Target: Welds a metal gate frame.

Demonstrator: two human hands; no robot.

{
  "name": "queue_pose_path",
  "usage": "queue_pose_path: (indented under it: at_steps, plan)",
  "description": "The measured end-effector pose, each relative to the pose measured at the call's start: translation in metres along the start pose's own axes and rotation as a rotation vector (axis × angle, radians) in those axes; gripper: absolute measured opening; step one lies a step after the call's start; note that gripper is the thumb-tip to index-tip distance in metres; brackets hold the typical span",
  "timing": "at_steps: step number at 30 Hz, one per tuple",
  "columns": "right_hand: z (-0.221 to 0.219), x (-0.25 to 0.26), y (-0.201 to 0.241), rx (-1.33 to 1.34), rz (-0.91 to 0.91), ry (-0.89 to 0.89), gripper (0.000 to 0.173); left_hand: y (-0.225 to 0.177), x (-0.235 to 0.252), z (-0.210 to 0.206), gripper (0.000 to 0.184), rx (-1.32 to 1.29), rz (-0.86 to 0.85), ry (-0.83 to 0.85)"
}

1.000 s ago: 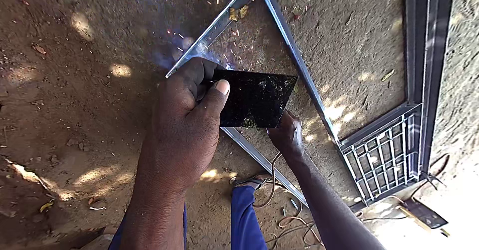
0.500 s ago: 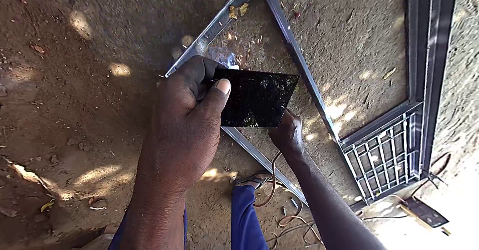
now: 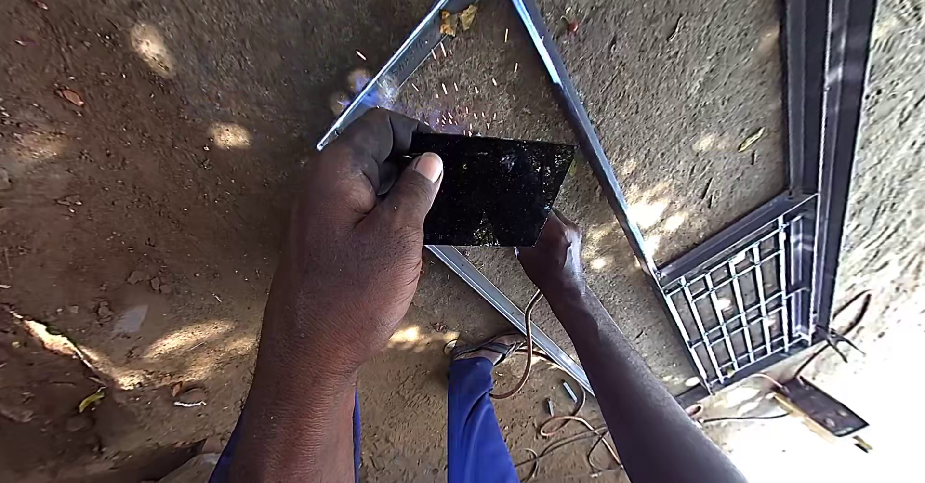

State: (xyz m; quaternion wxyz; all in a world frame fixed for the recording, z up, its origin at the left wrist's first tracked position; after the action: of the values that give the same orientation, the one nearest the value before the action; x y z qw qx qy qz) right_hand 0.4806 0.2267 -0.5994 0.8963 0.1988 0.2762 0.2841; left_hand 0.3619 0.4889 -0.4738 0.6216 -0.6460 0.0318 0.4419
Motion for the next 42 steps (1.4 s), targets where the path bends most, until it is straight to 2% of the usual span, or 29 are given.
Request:
queue_pose_path:
  at_steps: [8,13,17,20,27,36,42]
  plan:
    - [-0.001,0.0,0.0,0.012,-0.011,-0.003,0.051,0.002,0.0,0.0,0.015,-0.018,0.028,-0.013]
    - [0.006,-0.01,-0.002,0.076,-0.03,-0.118,0.053,0.004,-0.002,0.018,0.016,-0.226,0.051,-0.242]
    - [0.002,-0.009,-0.009,0.041,-0.052,-0.072,0.054,0.007,-0.005,0.031,0.012,-0.345,0.086,-0.419]
    - [-0.002,-0.008,-0.01,0.056,-0.045,-0.046,0.052,0.008,-0.006,0.033,0.012,-0.392,0.116,-0.455]
    - [-0.009,-0.009,-0.012,0.068,-0.047,-0.04,0.052,0.008,-0.004,0.025,0.014,-0.379,0.105,-0.346]
    - [-0.011,-0.011,-0.007,0.045,-0.039,-0.067,0.049,0.0,-0.002,0.002,0.017,-0.233,0.003,-0.052]
    - [-0.009,-0.01,-0.009,0.049,-0.033,-0.063,0.05,0.001,-0.002,0.001,0.018,-0.172,0.017,-0.023]
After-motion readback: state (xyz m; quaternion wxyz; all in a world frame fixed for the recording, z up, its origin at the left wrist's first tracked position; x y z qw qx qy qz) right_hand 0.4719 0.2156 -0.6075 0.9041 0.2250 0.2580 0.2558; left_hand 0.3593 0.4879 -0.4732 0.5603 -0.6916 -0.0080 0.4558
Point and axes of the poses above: each hand's wrist, its own x-axis towards the middle knuckle, its own z-axis out of the back of the hand, y = z × x, the point moved 7 cm from there along x, towards the middle knuckle, and after that the axes turned 8 degrees about x, right-handed, at the moved point
